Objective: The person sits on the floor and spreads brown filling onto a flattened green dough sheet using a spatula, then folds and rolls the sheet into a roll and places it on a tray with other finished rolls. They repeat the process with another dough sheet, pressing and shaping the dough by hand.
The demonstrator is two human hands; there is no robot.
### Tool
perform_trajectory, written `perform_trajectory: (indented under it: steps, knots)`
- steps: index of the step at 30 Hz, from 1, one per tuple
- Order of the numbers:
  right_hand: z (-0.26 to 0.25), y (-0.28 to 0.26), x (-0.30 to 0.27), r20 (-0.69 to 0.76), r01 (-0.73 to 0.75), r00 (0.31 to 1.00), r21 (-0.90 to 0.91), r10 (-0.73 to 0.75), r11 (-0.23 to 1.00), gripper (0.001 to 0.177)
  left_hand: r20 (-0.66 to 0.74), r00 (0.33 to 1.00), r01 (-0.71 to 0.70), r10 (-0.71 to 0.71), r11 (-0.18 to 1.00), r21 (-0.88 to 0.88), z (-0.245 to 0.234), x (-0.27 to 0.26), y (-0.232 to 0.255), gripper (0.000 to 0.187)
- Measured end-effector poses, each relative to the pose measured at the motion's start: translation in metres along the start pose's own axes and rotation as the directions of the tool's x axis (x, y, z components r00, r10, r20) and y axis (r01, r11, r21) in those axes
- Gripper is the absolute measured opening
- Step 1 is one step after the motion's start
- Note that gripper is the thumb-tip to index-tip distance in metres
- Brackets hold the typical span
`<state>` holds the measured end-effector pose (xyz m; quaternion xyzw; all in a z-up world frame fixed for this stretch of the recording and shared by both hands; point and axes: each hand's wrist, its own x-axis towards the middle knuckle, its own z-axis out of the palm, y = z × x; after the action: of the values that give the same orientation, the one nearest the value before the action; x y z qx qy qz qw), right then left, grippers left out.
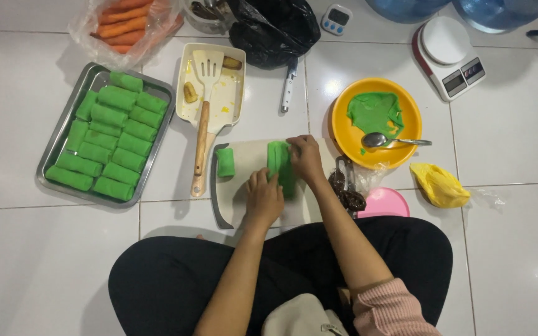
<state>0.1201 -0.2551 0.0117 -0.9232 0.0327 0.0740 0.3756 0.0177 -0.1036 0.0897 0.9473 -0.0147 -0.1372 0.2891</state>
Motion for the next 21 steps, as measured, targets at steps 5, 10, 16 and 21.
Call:
perform_trajectory:
  steps: [5, 10, 16, 21]
  knots:
    - [-0.048, -0.014, -0.038, 0.135, -0.051, 0.990, 0.041, 0.045, 0.998, 0.026, -0.119, 0.990, 0.066, -0.073, 0.996, -0.058, 0.025, 0.010, -0.027, 0.034]
    - [-0.084, -0.052, -0.090, 0.305, 0.047, 0.952, -0.044, -0.031, 0.998, 0.036, -0.180, 0.976, 0.112, -0.126, 0.990, -0.087, 0.024, 0.008, -0.029, 0.035]
    - [-0.067, -0.040, -0.116, 0.318, 0.257, 0.929, -0.185, -0.190, 0.949, 0.047, -0.207, 0.978, 0.012, -0.022, 0.999, -0.051, 0.030, 0.005, -0.032, 0.038]
    - [-0.047, -0.031, -0.108, 0.301, 0.419, 0.893, -0.289, -0.333, 0.861, 0.049, 0.010, 0.996, 0.085, -0.085, 0.996, -0.025, 0.021, 0.004, -0.025, 0.047]
